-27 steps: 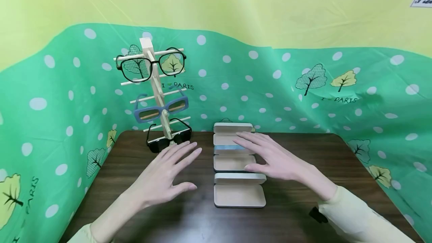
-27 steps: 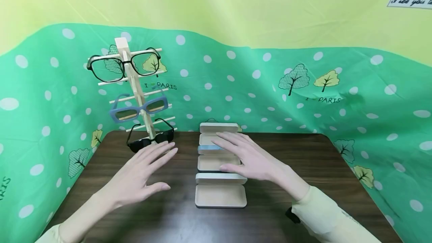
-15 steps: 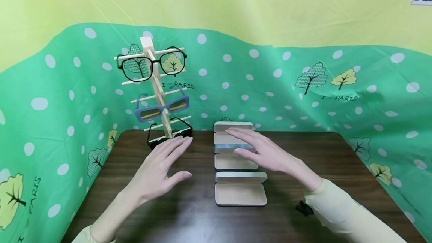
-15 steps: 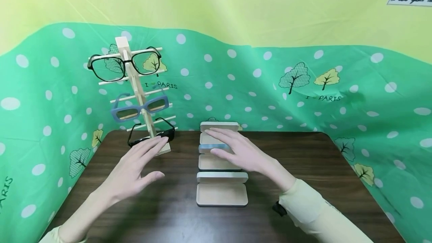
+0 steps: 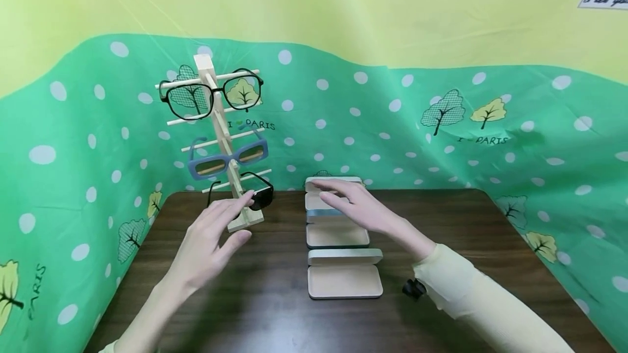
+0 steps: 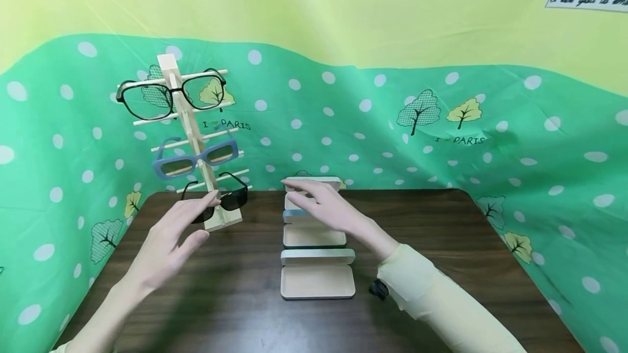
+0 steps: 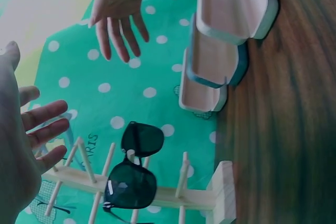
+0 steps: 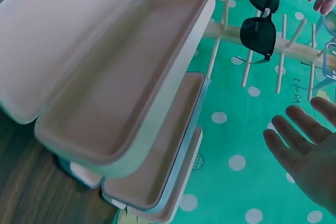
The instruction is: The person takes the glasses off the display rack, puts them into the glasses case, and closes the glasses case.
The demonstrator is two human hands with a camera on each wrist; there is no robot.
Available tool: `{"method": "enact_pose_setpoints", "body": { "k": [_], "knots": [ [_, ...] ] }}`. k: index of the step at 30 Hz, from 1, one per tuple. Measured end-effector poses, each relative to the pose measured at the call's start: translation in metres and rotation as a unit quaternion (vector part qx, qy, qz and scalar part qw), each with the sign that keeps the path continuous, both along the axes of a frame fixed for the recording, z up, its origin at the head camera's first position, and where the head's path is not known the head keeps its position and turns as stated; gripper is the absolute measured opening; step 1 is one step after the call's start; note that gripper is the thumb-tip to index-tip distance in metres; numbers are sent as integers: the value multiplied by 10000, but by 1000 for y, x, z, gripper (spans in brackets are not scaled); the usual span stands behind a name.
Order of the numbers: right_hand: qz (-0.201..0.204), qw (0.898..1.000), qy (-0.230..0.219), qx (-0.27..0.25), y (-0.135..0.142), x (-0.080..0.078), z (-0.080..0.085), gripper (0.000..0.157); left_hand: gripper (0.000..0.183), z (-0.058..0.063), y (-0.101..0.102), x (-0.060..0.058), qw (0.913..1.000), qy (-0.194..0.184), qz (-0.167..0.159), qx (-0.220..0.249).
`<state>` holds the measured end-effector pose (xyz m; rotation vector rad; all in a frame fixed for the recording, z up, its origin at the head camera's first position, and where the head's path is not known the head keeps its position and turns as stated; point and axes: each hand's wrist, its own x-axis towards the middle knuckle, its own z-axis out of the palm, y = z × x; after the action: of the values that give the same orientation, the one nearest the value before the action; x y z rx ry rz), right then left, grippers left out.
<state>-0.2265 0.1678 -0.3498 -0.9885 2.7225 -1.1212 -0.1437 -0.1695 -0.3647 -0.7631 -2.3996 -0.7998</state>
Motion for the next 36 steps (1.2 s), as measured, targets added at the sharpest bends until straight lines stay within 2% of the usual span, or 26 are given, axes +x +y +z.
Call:
{"method": "enact_pose_setpoints", "body": {
  "k": [8,13,21,26,32,36],
  "knots": [
    [-57,9986,-519,-14,-18,-10,4,50,60,6,-7,1,9992,69,62,389],
    [-132,9970,-767,20,-28,-17,5,51,49,1,-11,0,9975,16,74,697],
    [-199,9929,-1147,-241,-46,-31,2,47,41,-7,-21,-8,9916,-34,236,1274],
    [-333,9888,-1417,-333,-60,-41,2,45,33,-11,-29,-13,9863,-114,559,1547],
    [-376,9865,-1568,-279,-75,-50,2,45,32,-17,-38,-17,9744,-641,1103,1849],
    [-389,9859,-1606,-249,-84,-54,2,43,33,-22,-43,-20,9702,-842,1413,1779]
  ]
}}
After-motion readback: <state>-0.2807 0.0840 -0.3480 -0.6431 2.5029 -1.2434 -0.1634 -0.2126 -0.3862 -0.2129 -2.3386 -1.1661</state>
